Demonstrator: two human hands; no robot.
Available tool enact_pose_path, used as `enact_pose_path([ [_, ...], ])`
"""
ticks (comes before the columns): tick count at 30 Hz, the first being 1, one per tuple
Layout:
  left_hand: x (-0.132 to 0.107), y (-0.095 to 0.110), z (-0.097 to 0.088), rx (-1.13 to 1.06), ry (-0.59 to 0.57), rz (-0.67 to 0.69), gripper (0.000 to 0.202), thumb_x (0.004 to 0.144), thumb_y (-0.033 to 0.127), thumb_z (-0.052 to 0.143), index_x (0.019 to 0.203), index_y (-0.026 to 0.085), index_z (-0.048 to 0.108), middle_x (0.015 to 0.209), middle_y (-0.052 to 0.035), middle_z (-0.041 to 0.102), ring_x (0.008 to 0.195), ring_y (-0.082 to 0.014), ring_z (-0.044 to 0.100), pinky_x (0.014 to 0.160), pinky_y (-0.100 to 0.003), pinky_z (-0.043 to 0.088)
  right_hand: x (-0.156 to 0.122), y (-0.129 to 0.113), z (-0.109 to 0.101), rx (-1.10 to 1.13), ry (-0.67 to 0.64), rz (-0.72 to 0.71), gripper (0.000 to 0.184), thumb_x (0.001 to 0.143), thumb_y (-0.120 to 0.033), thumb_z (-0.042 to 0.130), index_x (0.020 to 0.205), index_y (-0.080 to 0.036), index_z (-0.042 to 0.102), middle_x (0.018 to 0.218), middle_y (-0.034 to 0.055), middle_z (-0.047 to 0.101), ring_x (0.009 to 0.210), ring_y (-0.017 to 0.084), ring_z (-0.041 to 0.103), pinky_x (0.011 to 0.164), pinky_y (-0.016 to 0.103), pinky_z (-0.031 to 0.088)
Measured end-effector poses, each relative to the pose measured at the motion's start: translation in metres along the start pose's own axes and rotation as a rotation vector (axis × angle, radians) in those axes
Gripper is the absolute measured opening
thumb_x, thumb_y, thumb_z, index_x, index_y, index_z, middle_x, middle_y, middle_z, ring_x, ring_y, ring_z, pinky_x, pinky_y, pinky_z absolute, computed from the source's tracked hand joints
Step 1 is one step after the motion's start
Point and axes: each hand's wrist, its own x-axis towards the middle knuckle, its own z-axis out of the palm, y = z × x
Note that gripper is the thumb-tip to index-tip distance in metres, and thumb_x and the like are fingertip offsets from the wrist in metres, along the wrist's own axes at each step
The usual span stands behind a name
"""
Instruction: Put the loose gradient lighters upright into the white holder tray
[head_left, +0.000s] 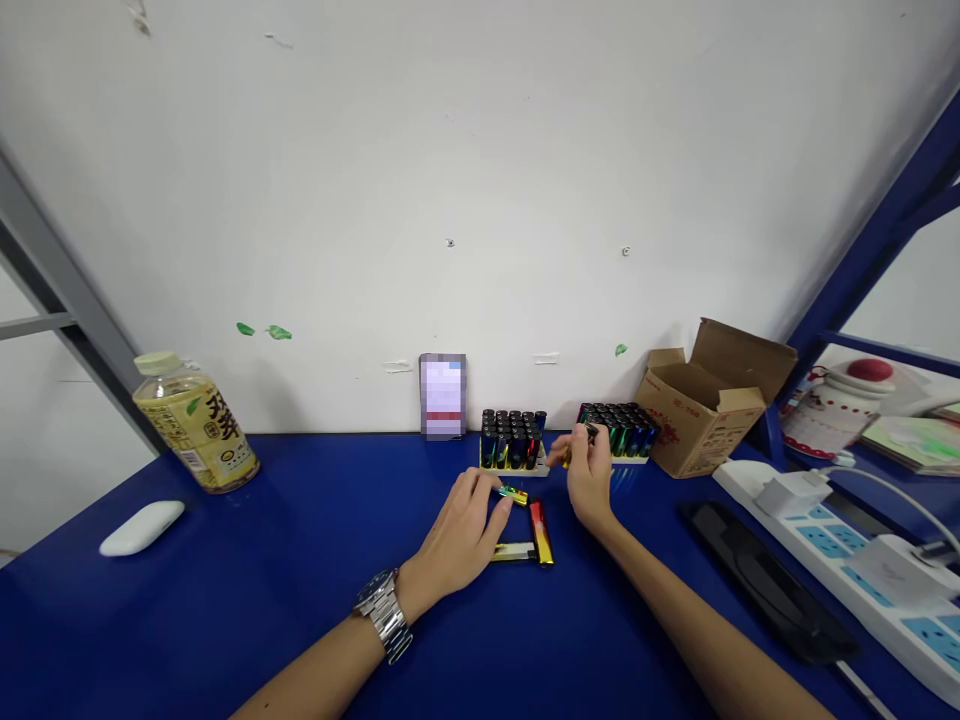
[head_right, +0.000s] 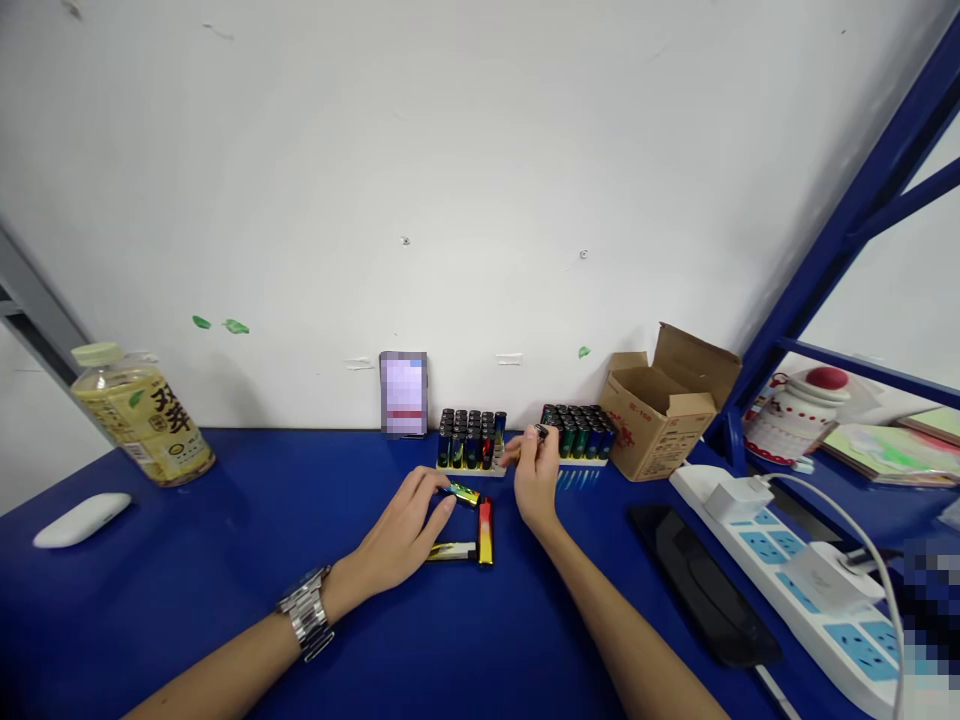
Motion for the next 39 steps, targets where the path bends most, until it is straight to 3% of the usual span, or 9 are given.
enact_pose_path([
  [2, 0.0, -0.002, 0.002, 0.07, -0.022, 0.0, 0.038, 0.096, 0.043, 0.029, 0.116, 0.018, 0.05, 0.122, -0.0111, 0.051, 0.114, -0.0241, 0.047, 0.098, -0.045, 0.04, 0.008, 0.007, -0.006, 0.072, -0.002, 0.149, 0.033, 0.084, -0.055, 0.048, 0.077, -0.023, 0.044, 0.046, -0.0095, 0.037, 0.034, 0.008, 0.032, 0.035, 0.02, 0.026],
  [4, -0.001, -0.004, 0.004, 0.124, -0.042, 0.017, 0.041, 0.096, 0.044, 0.029, 0.124, 0.02, 0.048, 0.132, -0.0099, 0.049, 0.123, -0.0261, 0.04, 0.102, -0.049, 0.036, 0.013, 0.012, -0.009, 0.125, -0.031, 0.348, 0.042, 0.084, -0.058, 0.042, 0.062, -0.022, 0.041, 0.038, -0.0108, 0.024, 0.029, 0.006, 0.02, 0.031, 0.019, 0.015],
  [6, -0.001, -0.006, 0.005, 0.162, -0.055, 0.039, 0.043, 0.097, 0.044, 0.028, 0.127, 0.022, 0.049, 0.133, -0.0085, 0.051, 0.127, -0.0262, 0.038, 0.104, -0.05, 0.033, 0.016, 0.015, -0.009, 0.146, -0.054, 0.485, 0.046, 0.084, -0.054, 0.038, 0.051, -0.023, 0.035, 0.034, -0.0093, 0.021, 0.028, 0.006, 0.016, 0.03, 0.019, 0.012],
  [10, -0.001, -0.006, 0.006, 0.197, -0.045, 0.026, 0.043, 0.097, 0.042, 0.027, 0.123, 0.02, 0.053, 0.128, -0.0087, 0.056, 0.122, -0.026, 0.041, 0.1, -0.05, 0.036, 0.017, 0.014, -0.007, 0.092, 0.021, 0.533, 0.041, 0.082, -0.037, 0.036, 0.044, -0.024, 0.03, 0.033, -0.0064, 0.023, 0.027, 0.007, 0.018, 0.028, 0.019, 0.012],
  [24, 0.0, -0.006, 0.007, 0.192, -0.02, 0.017, 0.04, 0.097, 0.04, 0.028, 0.119, 0.02, 0.056, 0.122, -0.0084, 0.057, 0.117, -0.0253, 0.042, 0.097, -0.048, 0.039, 0.015, 0.015, -0.008, 0.059, -0.005, 0.473, 0.041, 0.081, -0.035, 0.036, 0.042, -0.023, 0.031, 0.034, -0.0064, 0.023, 0.028, 0.006, 0.017, 0.029, 0.018, 0.012],
  [28, 0.0, -0.006, 0.007, 0.178, -0.009, 0.028, 0.039, 0.096, 0.039, 0.029, 0.118, 0.021, 0.056, 0.122, -0.0086, 0.057, 0.117, -0.0251, 0.042, 0.097, -0.048, 0.039, 0.014, 0.018, -0.008, 0.096, -0.083, 0.425, 0.048, 0.086, -0.052, 0.034, 0.048, -0.023, 0.036, 0.034, -0.008, 0.023, 0.028, 0.007, 0.017, 0.03, 0.02, 0.014],
  [32, -0.001, -0.006, 0.006, 0.16, -0.011, 0.024, 0.039, 0.096, 0.039, 0.029, 0.118, 0.021, 0.056, 0.121, -0.0085, 0.057, 0.116, -0.0249, 0.042, 0.097, -0.048, 0.039, 0.014, 0.021, -0.009, 0.12, -0.114, 0.267, 0.051, 0.083, -0.068, 0.039, 0.068, -0.021, 0.048, 0.043, -0.0067, 0.038, 0.035, 0.009, 0.036, 0.035, 0.021, 0.031],
  [35, -0.001, -0.005, 0.006, 0.165, 0.0, 0.027, 0.038, 0.096, 0.039, 0.029, 0.117, 0.022, 0.057, 0.12, -0.0082, 0.058, 0.114, -0.0247, 0.043, 0.096, -0.047, 0.04, 0.015, 0.023, -0.011, -0.025, -0.107, 0.096, 0.043, 0.083, -0.063, 0.047, 0.084, -0.02, 0.054, 0.061, -0.0002, 0.057, 0.053, 0.014, 0.053, 0.05, 0.026, 0.045],
  [39, -0.001, -0.004, 0.006, 0.171, 0.002, 0.025, 0.037, 0.096, 0.038, 0.03, 0.115, 0.022, 0.056, 0.12, -0.008, 0.058, 0.113, -0.0249, 0.044, 0.095, -0.047, 0.04, 0.017, 0.029, -0.014, -0.255, -0.105, -0.053, 0.046, 0.084, -0.058, 0.049, 0.094, -0.016, 0.065, 0.083, 0.0075, 0.064, 0.065, 0.017, 0.057, 0.057, 0.029, 0.048],
])
